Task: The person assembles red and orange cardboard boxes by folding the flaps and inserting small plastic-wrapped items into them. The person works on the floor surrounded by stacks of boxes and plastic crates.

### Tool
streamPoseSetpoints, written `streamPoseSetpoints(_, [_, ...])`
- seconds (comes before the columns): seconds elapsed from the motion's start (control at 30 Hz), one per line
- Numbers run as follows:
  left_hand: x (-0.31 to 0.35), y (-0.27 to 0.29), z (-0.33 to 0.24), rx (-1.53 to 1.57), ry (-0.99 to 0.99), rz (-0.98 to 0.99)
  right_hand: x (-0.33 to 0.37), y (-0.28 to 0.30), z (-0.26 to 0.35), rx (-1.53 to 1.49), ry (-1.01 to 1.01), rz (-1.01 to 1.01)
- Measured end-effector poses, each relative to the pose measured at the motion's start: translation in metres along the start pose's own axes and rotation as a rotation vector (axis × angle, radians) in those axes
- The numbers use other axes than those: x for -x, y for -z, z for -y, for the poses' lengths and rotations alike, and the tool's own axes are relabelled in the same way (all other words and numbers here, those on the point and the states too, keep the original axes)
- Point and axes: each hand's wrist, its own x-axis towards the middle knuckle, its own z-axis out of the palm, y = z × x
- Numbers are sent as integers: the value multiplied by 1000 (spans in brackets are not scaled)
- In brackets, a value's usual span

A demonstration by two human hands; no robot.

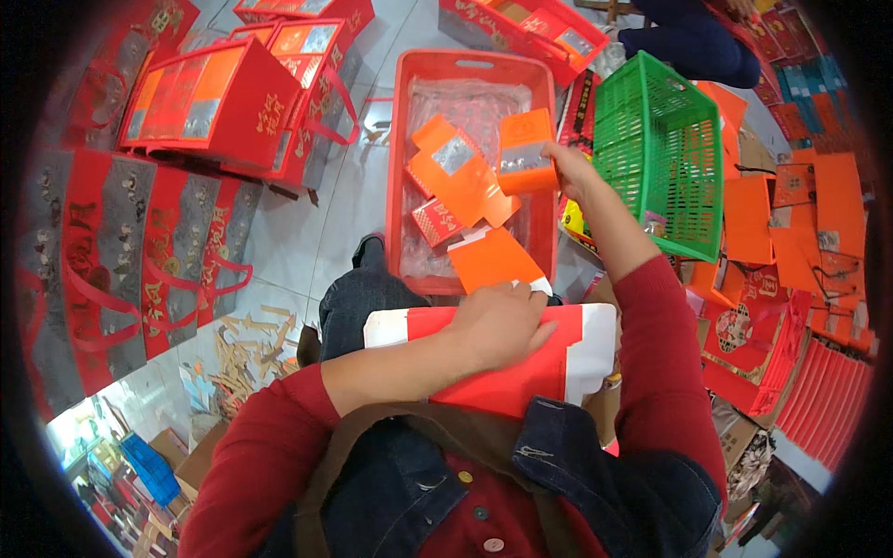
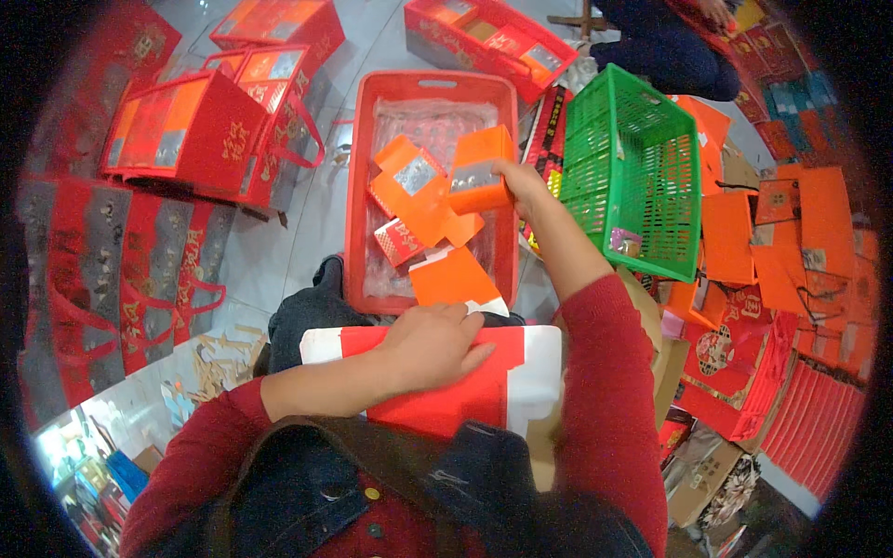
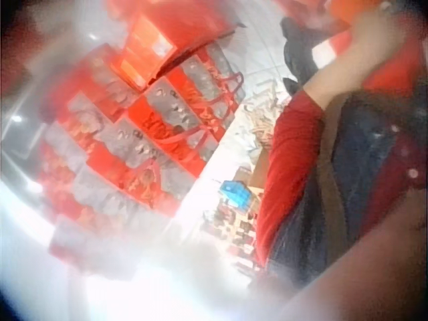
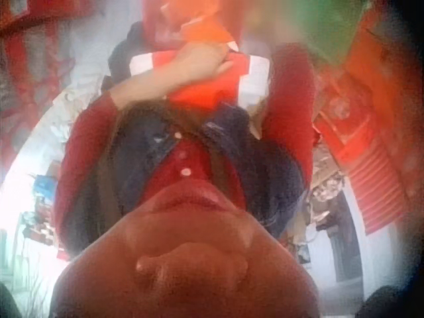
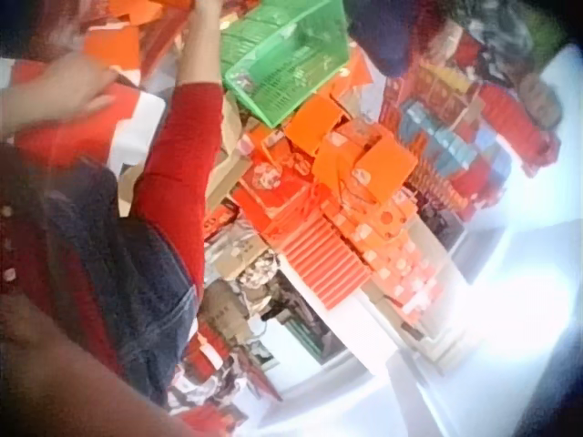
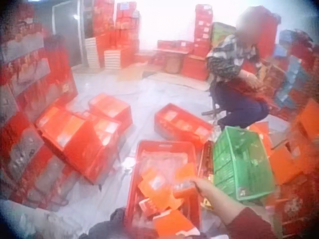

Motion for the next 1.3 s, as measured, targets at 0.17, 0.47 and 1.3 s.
streamPoseSetpoints(0.17, [-1,2,5,27,-13,-35,-88,-29,-30,-182,90,83])
streamPoseSetpoints(0.47, [-7,-7,10,-152,-42,-85,-122,-52,-120,1157,383,68])
streamPoseSetpoints(1.3, [33,-9,-21,-158,-294,-102,302,12,50,97,616,-105])
